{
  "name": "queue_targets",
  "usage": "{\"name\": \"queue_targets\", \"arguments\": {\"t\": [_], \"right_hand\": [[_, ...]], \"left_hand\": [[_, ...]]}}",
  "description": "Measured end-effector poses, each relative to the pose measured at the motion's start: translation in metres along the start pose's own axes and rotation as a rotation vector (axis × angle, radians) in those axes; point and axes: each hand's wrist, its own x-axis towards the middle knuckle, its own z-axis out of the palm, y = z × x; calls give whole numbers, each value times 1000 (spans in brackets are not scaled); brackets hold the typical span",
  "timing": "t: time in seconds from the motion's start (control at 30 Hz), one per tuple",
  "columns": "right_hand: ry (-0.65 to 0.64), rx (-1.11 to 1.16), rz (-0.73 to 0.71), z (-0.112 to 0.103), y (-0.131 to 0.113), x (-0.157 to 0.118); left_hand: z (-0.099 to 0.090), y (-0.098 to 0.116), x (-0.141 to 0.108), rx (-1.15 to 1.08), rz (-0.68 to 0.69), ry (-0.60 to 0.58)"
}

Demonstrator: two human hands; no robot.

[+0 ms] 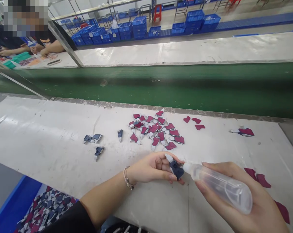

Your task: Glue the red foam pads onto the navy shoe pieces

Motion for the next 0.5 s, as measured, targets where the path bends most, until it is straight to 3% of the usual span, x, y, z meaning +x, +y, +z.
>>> {"name": "queue_targets", "arguments": {"t": [0.23,0.5], "right_hand": [[-21,54,88,4,-18,-2],[-56,67,95,0,-18,-3]], "left_hand": [[-3,1,2,-5,18,-14],[-1,5,2,-27,31,-9]]}}
